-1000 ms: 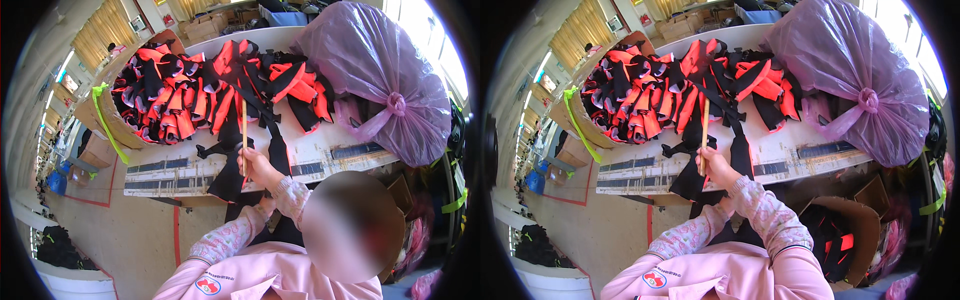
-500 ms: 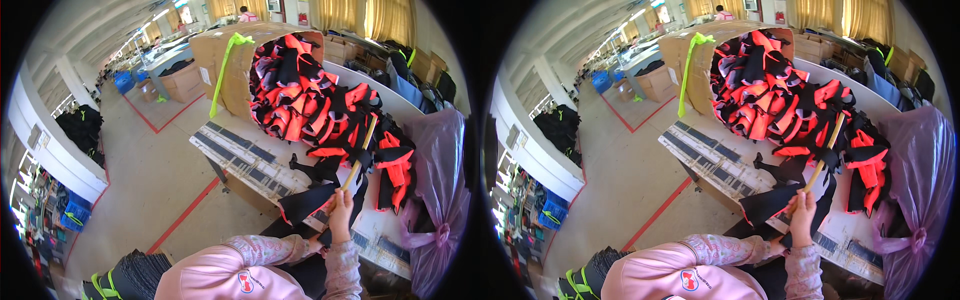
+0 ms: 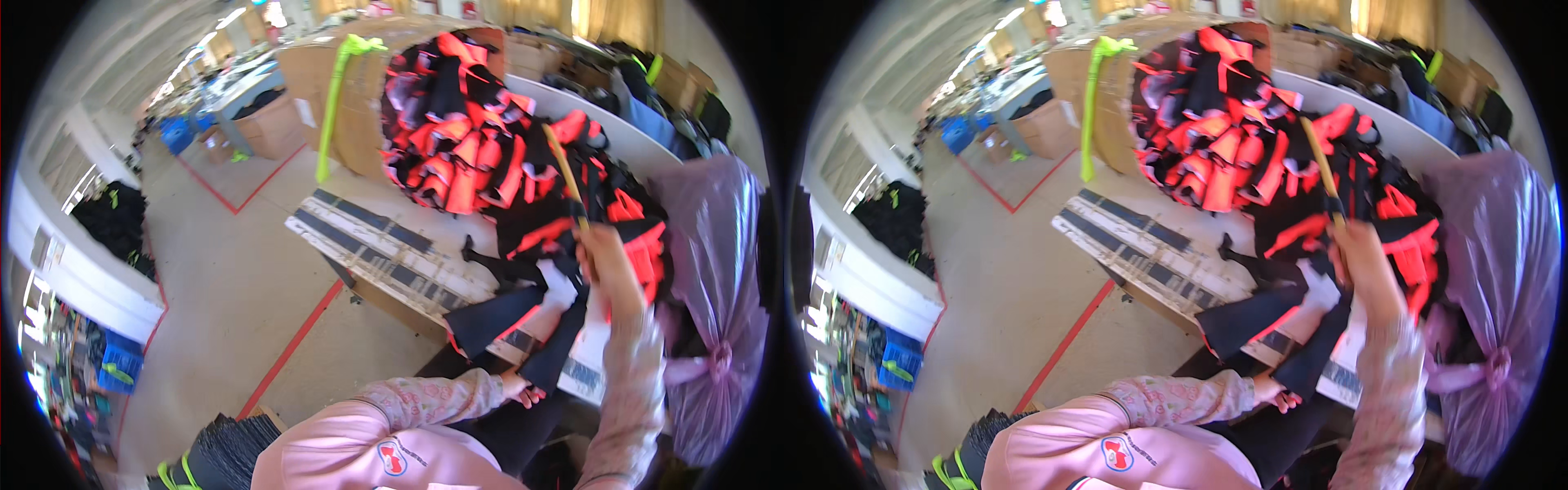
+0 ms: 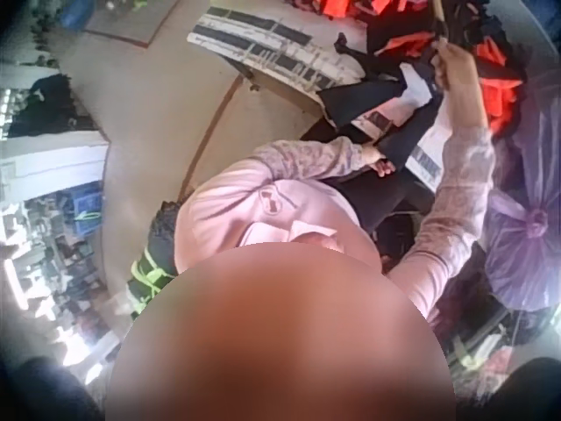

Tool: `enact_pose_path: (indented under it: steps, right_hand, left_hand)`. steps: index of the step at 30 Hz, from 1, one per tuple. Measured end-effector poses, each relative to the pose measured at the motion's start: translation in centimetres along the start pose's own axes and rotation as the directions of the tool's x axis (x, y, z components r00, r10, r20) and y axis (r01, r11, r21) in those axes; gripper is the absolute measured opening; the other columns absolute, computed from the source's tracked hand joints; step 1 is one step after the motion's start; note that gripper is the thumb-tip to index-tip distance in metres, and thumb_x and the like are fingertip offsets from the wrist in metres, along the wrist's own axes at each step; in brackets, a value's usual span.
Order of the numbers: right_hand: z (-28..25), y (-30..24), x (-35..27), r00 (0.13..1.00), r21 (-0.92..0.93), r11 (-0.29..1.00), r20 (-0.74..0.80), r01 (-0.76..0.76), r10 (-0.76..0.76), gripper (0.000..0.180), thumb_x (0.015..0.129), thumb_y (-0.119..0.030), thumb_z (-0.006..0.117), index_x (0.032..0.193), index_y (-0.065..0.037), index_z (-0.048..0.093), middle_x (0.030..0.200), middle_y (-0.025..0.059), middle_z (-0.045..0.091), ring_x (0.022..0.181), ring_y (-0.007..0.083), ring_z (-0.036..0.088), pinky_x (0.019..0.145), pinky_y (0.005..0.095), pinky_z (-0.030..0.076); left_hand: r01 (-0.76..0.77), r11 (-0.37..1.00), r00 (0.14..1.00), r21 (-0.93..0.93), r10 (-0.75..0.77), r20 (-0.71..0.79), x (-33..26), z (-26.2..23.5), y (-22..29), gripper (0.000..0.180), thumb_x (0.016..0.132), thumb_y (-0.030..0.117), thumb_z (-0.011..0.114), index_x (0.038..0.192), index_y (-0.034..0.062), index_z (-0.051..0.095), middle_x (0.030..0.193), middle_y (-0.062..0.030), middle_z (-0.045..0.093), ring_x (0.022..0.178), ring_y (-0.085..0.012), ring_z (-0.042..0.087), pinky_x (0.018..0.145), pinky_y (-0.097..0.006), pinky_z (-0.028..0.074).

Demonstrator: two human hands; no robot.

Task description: The worker is using a wooden stick tool to turn black and orange fabric pieces inside out as part of a life jacket manufacturing process.

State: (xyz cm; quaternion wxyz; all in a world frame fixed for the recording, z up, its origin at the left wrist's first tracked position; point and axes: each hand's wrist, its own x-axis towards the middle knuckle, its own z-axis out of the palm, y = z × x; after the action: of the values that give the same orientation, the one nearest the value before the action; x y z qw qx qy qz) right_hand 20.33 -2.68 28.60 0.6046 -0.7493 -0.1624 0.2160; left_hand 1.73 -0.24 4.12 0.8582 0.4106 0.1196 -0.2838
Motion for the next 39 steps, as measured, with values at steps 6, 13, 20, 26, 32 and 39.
enact_pose_path:
  steps: [6,13,20,26,32,39]
  right_hand:
    - [0.0,-9.2,7.8,0.978,-0.324,0.923,0.061,0.209,-0.200,0.032,0.086,-0.025,0.054,0.065,-0.001,0.055,0.053,0.0036,0.050,0.034,0.0099,0.039,0.031,0.0254,0.029]
    - [-1.1,-7.3,8.8,0.996,-0.678,0.735,0.059,-0.009,0.067,0.029,0.086,-0.020,0.049,0.074,0.005,0.056,0.066,0.0140,0.061,0.052,0.0238,0.058,0.042,0.0351,0.043]
    - [-1.9,-5.8,7.9,0.790,-0.925,0.318,-0.034,0.206,-0.612,0.021,0.086,-0.018,0.048,0.090,-0.001,0.060,0.085,0.0177,0.063,0.079,0.0340,0.063,0.069,0.0415,0.051]
    - [-2.6,-11.9,8.1,0.700,-0.892,0.285,0.049,0.352,-0.712,0.022,0.086,-0.019,0.050,0.100,-0.004,0.055,0.097,0.0166,0.059,0.088,0.0359,0.059,0.073,0.0414,0.049]
    - [-2.4,-11.8,5.4,0.917,-0.986,0.066,0.167,0.153,0.363,0.035,0.080,-0.036,0.054,0.093,-0.005,0.059,0.079,0.0103,0.058,0.072,0.0167,0.062,0.057,0.0375,0.049]
    - [-7.3,0.8,-6.3,0.887,-0.885,0.184,0.372,0.428,-0.274,0.014,0.079,-0.015,0.056,0.076,-0.003,0.061,0.066,0.0138,0.058,0.065,0.0320,0.059,0.055,0.0422,0.046]
  left_hand:
    - [-0.005,1.000,1.000,-0.020,0.005,-0.020,-0.5,-0.8,0.6,0.032,0.086,0.038,0.055,0.092,0.0074,0.060,0.077,-0.0072,0.063,0.061,-0.0146,0.061,0.050,-0.027,0.053]
    - [0.009,0.994,1.000,-0.105,-0.009,0.000,-0.5,1.1,2.5,0.021,0.093,0.018,0.043,0.093,0.0039,0.058,0.079,-0.0096,0.062,0.065,-0.0180,0.063,0.053,-0.027,0.052]
    - [0.091,0.992,0.990,-0.082,-0.082,0.113,-0.6,0.4,0.9,0.024,0.092,0.022,0.046,0.089,0.0031,0.060,0.076,-0.0092,0.063,0.063,-0.0170,0.062,0.050,-0.025,0.049]
    - [0.153,0.987,0.977,0.053,-0.159,0.145,-0.5,1.7,-0.4,0.025,0.090,0.023,0.049,0.094,0.0018,0.061,0.084,-0.0114,0.065,0.064,-0.0166,0.063,0.050,-0.026,0.050]
    - [0.034,0.999,0.993,-0.001,-0.034,0.114,1.2,1.6,0.1,0.024,0.092,0.023,0.046,0.097,0.0029,0.059,0.088,-0.0100,0.063,0.070,-0.0164,0.062,0.056,-0.027,0.053]
    - [-0.017,0.999,1.000,-0.033,0.017,-0.007,0.6,1.5,0.4,0.022,0.095,0.017,0.041,0.106,0.0050,0.055,0.089,-0.0111,0.063,0.070,-0.0194,0.063,0.059,-0.032,0.055]
